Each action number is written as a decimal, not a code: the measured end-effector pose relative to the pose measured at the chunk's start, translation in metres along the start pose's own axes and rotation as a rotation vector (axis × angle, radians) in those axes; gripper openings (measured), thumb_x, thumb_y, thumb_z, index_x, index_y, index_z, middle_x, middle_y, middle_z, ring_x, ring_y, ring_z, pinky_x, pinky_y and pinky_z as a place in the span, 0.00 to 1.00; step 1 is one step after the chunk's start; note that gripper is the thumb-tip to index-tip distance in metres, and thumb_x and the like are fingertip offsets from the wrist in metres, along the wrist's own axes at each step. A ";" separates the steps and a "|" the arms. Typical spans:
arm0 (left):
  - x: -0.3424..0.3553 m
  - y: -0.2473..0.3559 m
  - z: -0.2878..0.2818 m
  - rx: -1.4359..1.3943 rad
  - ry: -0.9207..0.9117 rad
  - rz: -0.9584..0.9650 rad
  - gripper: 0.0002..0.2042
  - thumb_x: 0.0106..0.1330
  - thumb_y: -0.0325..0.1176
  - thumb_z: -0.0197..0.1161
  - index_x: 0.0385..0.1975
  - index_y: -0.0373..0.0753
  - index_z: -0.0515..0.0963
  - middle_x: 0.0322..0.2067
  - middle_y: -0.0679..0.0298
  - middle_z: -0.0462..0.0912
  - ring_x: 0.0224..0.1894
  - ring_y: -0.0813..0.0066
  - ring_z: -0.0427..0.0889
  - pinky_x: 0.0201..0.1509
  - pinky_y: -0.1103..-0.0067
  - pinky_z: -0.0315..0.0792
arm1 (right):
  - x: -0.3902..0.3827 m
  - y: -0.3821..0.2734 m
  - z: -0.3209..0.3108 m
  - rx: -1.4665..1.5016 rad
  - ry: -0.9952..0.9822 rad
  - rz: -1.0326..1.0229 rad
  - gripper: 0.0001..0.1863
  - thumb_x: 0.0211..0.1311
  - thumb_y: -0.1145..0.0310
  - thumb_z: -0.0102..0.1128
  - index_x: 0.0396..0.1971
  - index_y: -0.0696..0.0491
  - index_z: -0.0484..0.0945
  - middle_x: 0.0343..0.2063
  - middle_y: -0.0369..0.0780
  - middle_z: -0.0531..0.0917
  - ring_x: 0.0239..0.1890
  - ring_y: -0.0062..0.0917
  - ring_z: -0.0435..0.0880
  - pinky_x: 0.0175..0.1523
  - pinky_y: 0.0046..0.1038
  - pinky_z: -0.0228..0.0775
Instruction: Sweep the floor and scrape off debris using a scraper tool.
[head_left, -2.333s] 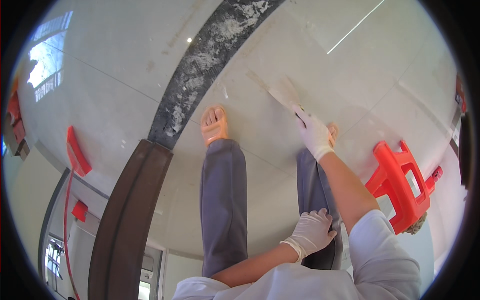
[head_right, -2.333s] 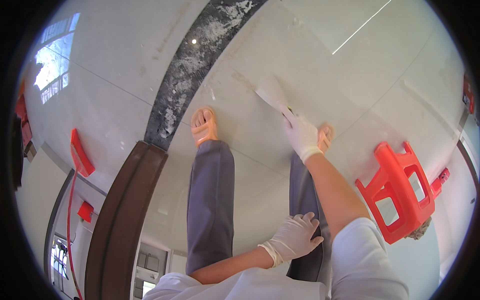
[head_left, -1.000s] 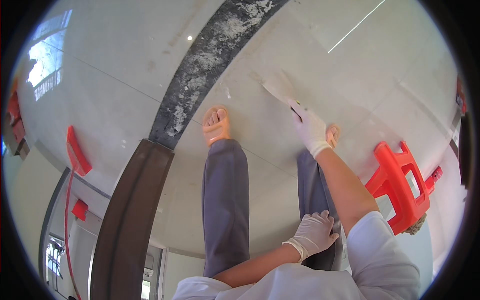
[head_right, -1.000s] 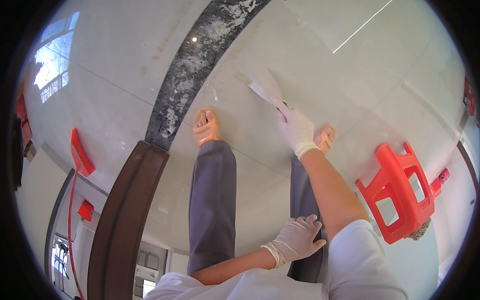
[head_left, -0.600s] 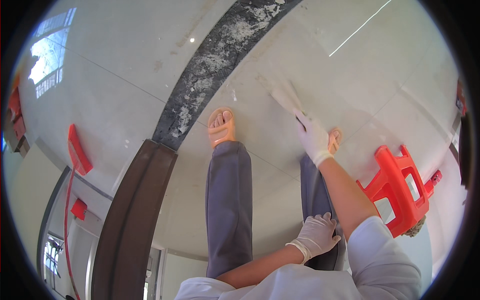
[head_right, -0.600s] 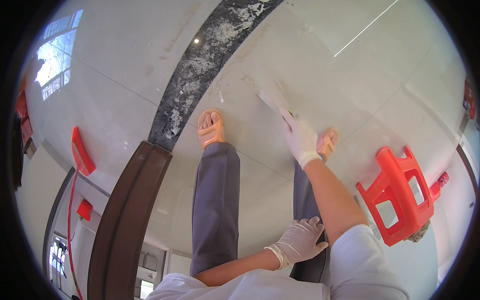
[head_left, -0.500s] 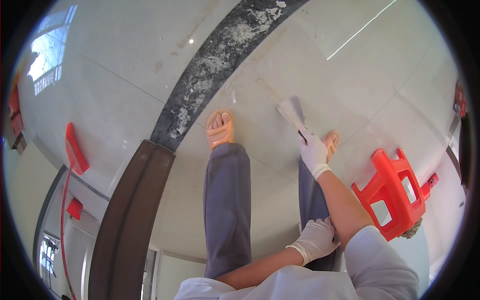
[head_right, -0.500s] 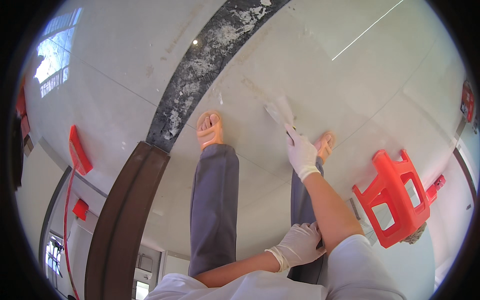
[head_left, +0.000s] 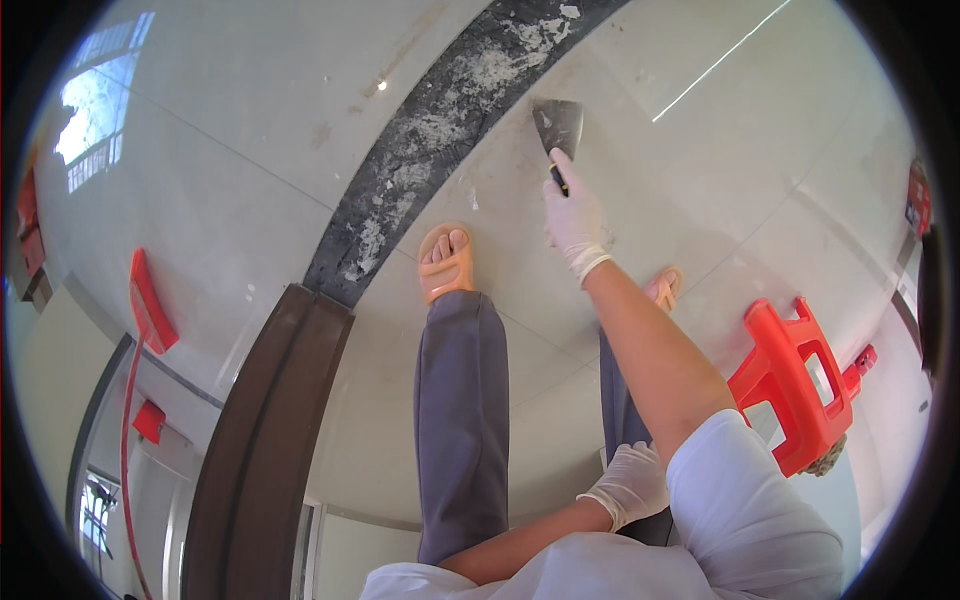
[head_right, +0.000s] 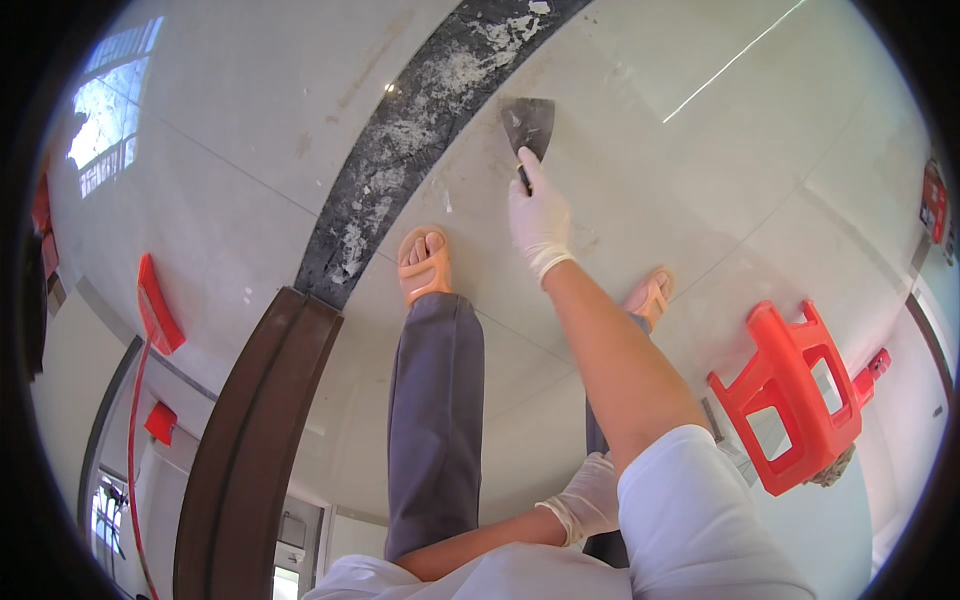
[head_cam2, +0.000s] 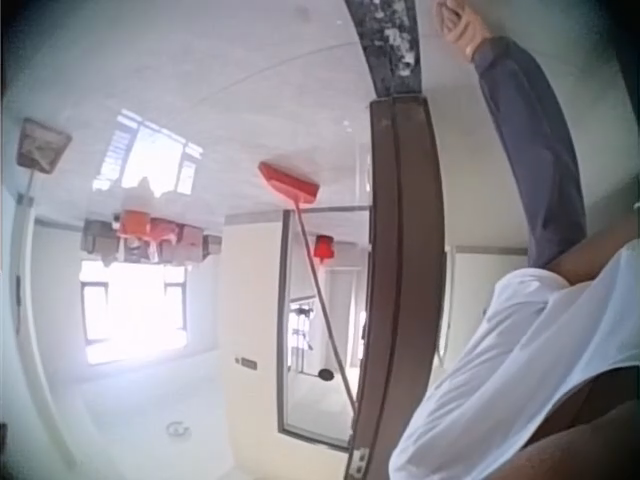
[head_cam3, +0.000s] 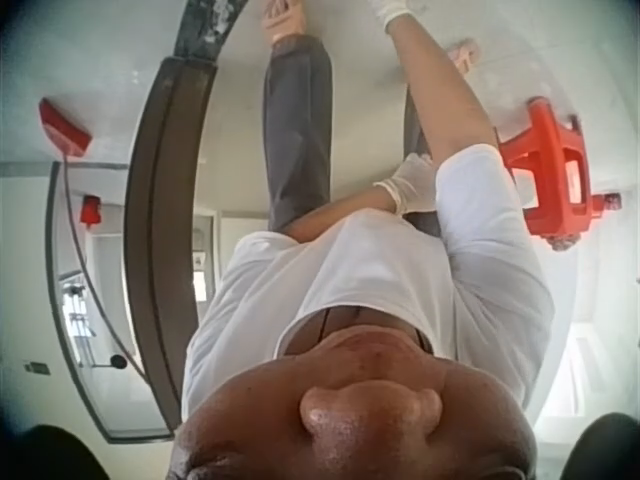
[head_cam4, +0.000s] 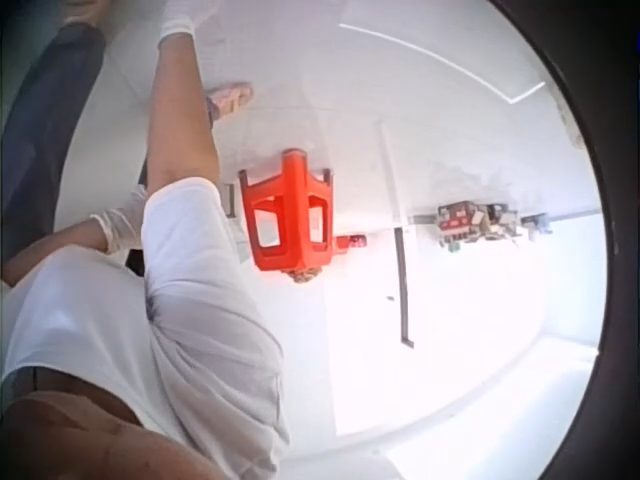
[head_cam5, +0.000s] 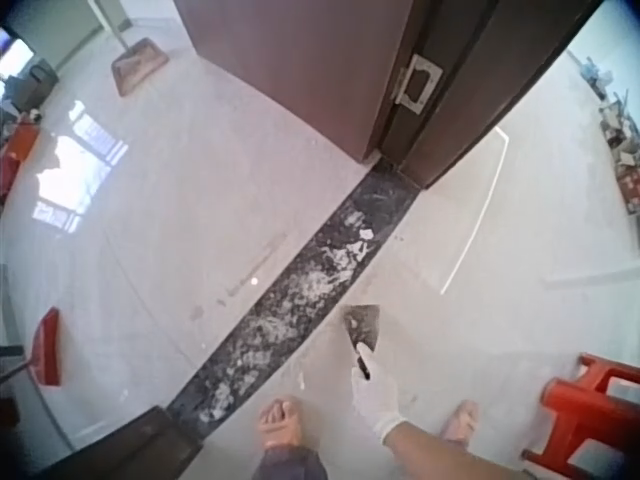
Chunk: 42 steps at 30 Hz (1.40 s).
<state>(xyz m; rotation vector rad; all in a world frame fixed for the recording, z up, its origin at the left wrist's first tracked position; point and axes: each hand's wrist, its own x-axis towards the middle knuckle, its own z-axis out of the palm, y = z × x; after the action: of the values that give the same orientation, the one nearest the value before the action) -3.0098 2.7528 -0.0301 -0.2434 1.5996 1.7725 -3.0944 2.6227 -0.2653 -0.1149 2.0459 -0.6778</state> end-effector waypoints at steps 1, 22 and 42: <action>0.004 0.002 0.001 0.081 -0.119 -0.019 0.10 0.58 0.36 0.53 0.37 0.43 0.76 0.36 0.61 0.79 0.38 0.63 0.76 0.34 0.69 0.66 | 0.003 -0.005 0.001 -0.023 -0.003 0.091 0.24 0.60 0.69 0.50 0.59 0.42 0.68 0.52 0.46 0.76 0.54 0.36 0.75 0.57 0.30 0.65; 0.054 -0.044 0.146 -1.375 0.308 0.177 0.10 0.58 0.39 0.54 0.35 0.44 0.77 0.39 0.60 0.79 0.42 0.62 0.76 0.43 0.67 0.68 | -0.024 -0.038 0.027 0.276 0.011 0.151 0.21 0.63 0.69 0.46 0.57 0.46 0.68 0.15 0.38 0.73 0.09 0.22 0.69 0.13 0.26 0.61; -0.006 0.025 -0.049 -0.047 0.054 0.023 0.22 0.53 0.46 0.60 0.38 0.31 0.74 0.36 0.55 0.74 0.34 0.59 0.77 0.38 0.68 0.69 | 0.031 0.020 -0.055 -0.492 0.151 -0.291 0.20 0.61 0.63 0.48 0.54 0.31 0.72 0.35 0.46 0.81 0.36 0.42 0.80 0.40 0.37 0.70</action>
<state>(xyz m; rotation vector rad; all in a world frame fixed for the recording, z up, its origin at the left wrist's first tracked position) -3.0365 2.7063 -0.0169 -0.2985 1.6061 1.8372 -3.1530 2.6522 -0.2772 -0.6740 2.3308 -0.3479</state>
